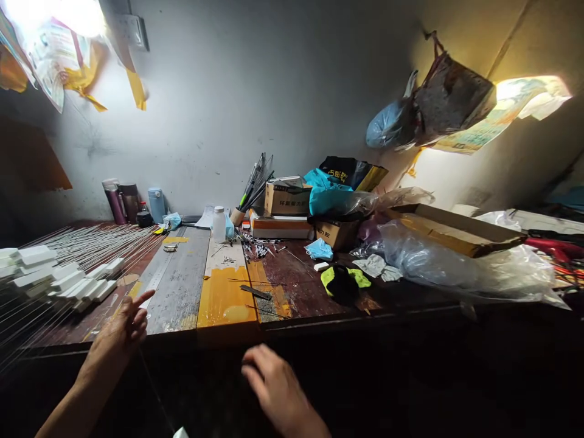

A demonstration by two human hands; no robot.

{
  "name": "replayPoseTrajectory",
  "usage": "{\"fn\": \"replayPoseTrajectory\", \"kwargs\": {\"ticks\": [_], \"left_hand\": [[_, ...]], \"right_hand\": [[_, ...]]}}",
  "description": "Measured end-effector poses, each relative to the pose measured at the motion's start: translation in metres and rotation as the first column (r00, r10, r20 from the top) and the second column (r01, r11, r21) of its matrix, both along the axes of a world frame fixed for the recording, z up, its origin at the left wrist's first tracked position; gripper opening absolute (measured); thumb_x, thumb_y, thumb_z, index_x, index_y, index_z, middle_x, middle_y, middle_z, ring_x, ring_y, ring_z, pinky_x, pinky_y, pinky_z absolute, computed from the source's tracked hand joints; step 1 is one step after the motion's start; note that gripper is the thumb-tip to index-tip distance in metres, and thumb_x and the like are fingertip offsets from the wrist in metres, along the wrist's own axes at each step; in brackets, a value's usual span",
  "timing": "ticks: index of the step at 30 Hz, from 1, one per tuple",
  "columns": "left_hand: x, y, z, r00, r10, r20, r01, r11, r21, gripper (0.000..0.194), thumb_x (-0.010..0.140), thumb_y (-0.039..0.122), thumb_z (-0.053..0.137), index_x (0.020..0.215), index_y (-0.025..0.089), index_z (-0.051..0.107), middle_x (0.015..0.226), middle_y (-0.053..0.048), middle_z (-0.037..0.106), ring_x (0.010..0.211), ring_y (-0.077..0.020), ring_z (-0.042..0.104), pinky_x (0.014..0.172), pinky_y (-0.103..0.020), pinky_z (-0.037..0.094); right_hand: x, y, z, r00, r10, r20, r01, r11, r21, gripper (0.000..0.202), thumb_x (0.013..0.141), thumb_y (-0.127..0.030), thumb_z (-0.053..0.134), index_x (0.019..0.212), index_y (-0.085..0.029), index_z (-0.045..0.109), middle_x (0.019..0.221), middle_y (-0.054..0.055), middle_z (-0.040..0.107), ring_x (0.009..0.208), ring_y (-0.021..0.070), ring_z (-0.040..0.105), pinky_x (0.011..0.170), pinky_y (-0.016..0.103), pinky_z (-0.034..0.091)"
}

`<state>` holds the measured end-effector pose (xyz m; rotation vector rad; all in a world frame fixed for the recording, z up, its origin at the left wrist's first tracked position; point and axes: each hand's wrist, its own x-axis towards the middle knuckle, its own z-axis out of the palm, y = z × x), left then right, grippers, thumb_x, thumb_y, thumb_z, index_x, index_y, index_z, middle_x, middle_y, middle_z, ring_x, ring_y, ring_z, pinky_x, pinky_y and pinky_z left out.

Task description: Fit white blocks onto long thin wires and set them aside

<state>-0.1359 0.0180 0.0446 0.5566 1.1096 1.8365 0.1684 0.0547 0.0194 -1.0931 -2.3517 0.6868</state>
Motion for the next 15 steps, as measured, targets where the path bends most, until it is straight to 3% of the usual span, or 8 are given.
{"fn": "replayPoseTrajectory", "kwargs": {"ticks": [2,6,10,15], "left_hand": [[-0.005,-0.002,-0.005,1.0,-0.006,-0.003,0.006,1.0,-0.007,0.057,0.077,0.059,0.059,0.111,0.014,0.063,0.049,0.011,0.033,0.034,-0.0024,0.026,0.032,-0.012,0.022],[-0.011,-0.004,-0.016,1.0,0.028,0.004,-0.028,1.0,-0.002,0.05,0.073,0.053,0.067,0.107,0.017,0.06,0.044,0.012,0.037,0.027,-0.0014,0.027,0.029,-0.011,0.022],[-0.012,-0.009,-0.023,0.998,0.063,-0.026,-0.062,0.998,0.009,0.056,0.073,0.052,0.067,0.12,0.024,0.053,0.044,0.011,0.044,0.024,-0.0031,0.03,0.027,-0.012,0.024],[-0.016,-0.012,-0.028,0.999,0.024,0.023,-0.022,0.998,-0.056,0.057,0.072,0.057,0.066,0.117,0.023,0.055,0.046,0.01,0.044,0.024,-0.0036,0.032,0.025,-0.013,0.023]], "right_hand": [[-0.02,0.042,0.028,0.998,-0.056,0.013,0.053,0.985,0.167,0.013,0.09,-0.018,0.051,0.09,-0.02,0.063,0.091,0.003,0.065,0.086,0.0166,0.063,0.079,0.027,0.048],[-0.067,0.129,0.058,0.995,-0.067,0.076,0.049,0.975,0.215,0.012,0.092,-0.016,0.052,0.092,-0.016,0.064,0.096,0.006,0.065,0.093,0.0175,0.061,0.086,0.032,0.047],[-0.108,0.191,0.059,0.981,-0.061,0.183,0.025,0.981,0.191,0.022,0.092,-0.029,0.056,0.109,-0.015,0.06,0.111,0.006,0.062,0.096,0.02,0.062,0.083,0.041,0.052],[-0.137,0.223,0.054,0.956,-0.046,0.29,0.006,0.99,0.138,0.026,0.092,-0.03,0.056,0.115,-0.017,0.057,0.117,0.007,0.06,0.098,0.0213,0.061,0.082,0.04,0.052]]}}
